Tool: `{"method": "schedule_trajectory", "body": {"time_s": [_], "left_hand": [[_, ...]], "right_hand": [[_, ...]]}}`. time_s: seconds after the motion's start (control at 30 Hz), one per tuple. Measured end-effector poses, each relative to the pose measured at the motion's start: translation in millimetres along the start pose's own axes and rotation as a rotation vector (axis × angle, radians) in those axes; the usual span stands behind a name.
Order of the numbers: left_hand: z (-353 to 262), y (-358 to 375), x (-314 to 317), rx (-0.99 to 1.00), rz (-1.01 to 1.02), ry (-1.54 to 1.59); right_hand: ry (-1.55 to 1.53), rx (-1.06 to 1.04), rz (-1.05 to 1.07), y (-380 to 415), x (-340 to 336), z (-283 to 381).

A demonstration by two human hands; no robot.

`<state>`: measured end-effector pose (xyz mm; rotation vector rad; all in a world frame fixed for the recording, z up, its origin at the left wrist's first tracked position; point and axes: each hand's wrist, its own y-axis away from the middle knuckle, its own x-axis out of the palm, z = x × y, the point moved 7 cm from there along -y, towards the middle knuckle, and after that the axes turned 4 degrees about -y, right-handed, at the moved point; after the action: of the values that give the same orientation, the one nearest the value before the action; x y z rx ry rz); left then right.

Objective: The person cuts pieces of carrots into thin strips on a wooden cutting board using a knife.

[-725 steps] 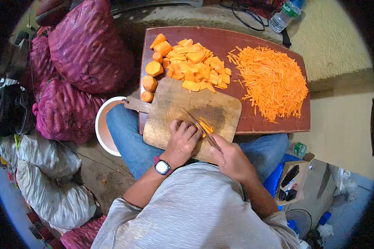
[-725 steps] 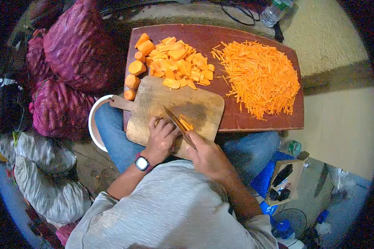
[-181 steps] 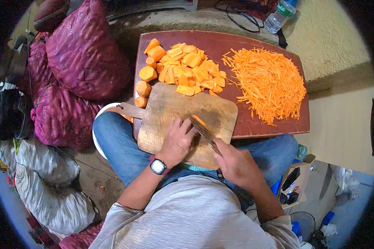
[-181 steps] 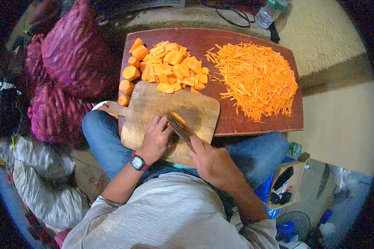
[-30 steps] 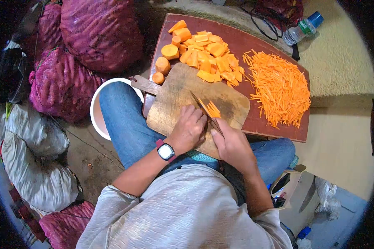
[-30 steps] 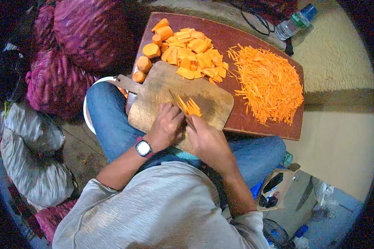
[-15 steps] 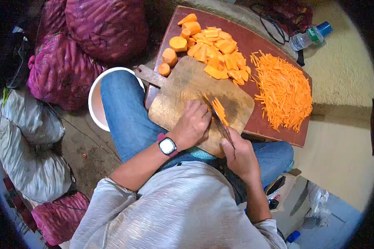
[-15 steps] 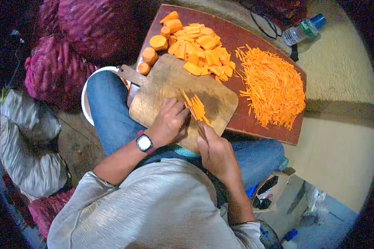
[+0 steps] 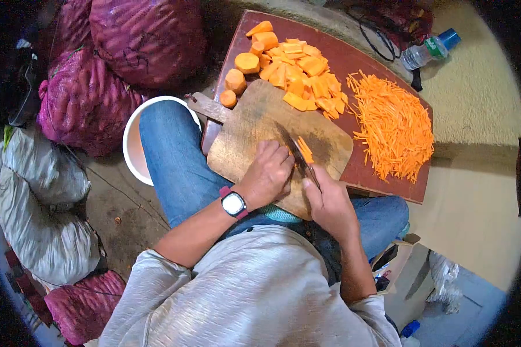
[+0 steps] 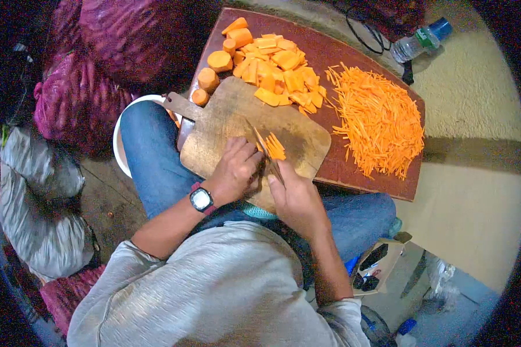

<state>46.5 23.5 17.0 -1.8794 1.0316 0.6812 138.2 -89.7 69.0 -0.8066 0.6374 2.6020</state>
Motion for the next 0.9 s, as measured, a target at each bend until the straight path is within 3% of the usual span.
{"method": "schedule_trajectory", "body": {"time_s": [0.17, 0.27, 0.53, 0.67, 0.77, 0.83, 0.9], "left_hand": [[2.8, 2.8, 4.7, -0.014, -0.009, 0.032], [2.9, 0.9, 0.5, -0.012, 0.005, 0.061], [18.2, -9.3, -19.2, -0.116, -0.235, 0.225], [34.0, -12.7, -37.9, -0.205, -0.323, 0.158], [51.3, -10.3, -45.8, -0.329, -0.406, 0.263], [68.5, -4.6, -43.2, -0.515, -0.472, 0.417], [69.3, -4.7, -42.3, -0.522, -0.457, 0.422]], "right_hand": [[0.017, -0.167, -0.134, 15.5, 4.5, -5.2], [0.077, -0.048, -0.04, -2.6, 4.9, 1.6], [-0.014, -0.041, -0.269, 27.2, -25.5, -5.6], [-0.118, -0.063, -0.158, 39.7, -9.8, -12.1], [-0.187, -0.029, -0.098, 34.6, 9.7, -6.9], [-0.222, 0.018, -0.086, 29.1, 9.9, -9.5], [-0.206, 0.013, -0.084, 25.8, -1.5, -16.2]]}}
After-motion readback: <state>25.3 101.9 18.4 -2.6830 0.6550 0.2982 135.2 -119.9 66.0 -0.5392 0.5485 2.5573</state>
